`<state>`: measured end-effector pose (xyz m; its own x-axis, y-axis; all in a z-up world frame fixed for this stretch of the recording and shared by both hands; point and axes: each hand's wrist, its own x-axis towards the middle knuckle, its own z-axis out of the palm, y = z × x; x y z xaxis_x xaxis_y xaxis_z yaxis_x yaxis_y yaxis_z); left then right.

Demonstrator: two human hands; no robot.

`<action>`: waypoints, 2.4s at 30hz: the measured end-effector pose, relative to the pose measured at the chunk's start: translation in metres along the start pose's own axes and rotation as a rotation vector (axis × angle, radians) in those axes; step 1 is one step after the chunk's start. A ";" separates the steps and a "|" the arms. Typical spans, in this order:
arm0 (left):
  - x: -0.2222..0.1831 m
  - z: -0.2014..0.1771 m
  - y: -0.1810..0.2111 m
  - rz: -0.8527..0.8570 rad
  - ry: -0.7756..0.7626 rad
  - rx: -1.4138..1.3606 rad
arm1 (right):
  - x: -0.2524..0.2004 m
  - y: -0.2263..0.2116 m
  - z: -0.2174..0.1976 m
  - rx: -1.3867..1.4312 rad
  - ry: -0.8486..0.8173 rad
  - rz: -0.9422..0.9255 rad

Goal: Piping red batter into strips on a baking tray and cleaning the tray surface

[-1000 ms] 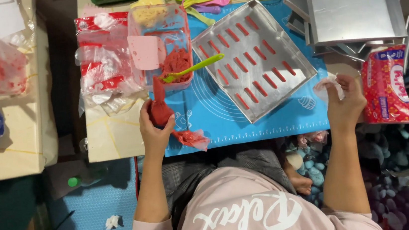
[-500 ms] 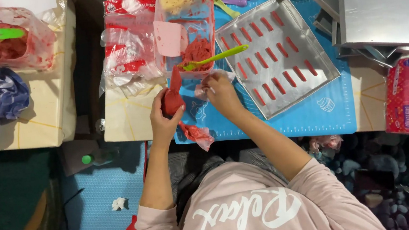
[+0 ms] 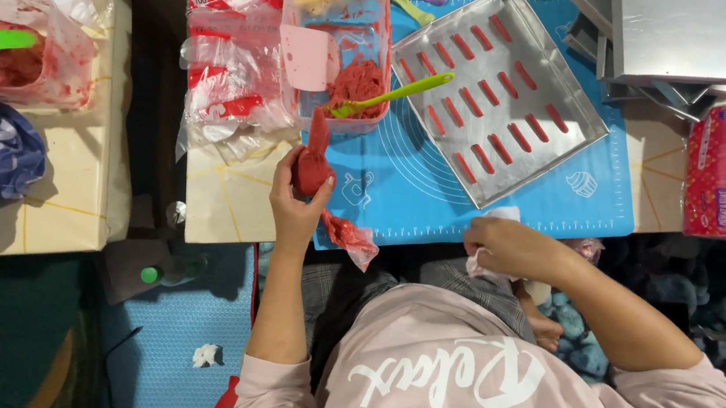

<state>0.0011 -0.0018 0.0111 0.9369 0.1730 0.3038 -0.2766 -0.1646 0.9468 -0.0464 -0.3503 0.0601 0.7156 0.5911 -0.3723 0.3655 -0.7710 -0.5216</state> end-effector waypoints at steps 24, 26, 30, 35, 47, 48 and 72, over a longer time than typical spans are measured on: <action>0.010 0.011 -0.032 0.300 0.188 0.103 | -0.103 0.081 0.024 -0.031 0.442 0.530; -0.002 0.018 -0.012 0.352 0.210 0.172 | -0.107 0.098 0.029 -0.022 0.645 0.528; -0.013 0.042 0.000 0.482 0.226 0.234 | -0.065 0.101 0.059 0.106 1.030 0.338; -0.018 0.052 0.009 0.454 0.170 0.196 | -0.016 0.081 0.084 -0.001 0.928 0.188; -0.025 0.041 0.051 0.365 0.138 0.233 | -0.084 0.095 0.049 -0.076 1.026 0.449; -0.024 0.043 0.050 0.372 0.131 0.230 | -0.064 0.085 0.050 0.026 1.041 0.308; -0.033 0.053 0.060 0.314 0.026 0.178 | -0.177 0.168 0.050 0.388 0.967 0.891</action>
<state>-0.0348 -0.0691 0.0519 0.8056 0.1113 0.5819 -0.5067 -0.3795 0.7741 -0.1416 -0.5729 0.0005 0.8033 -0.5878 -0.0957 -0.5065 -0.5899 -0.6288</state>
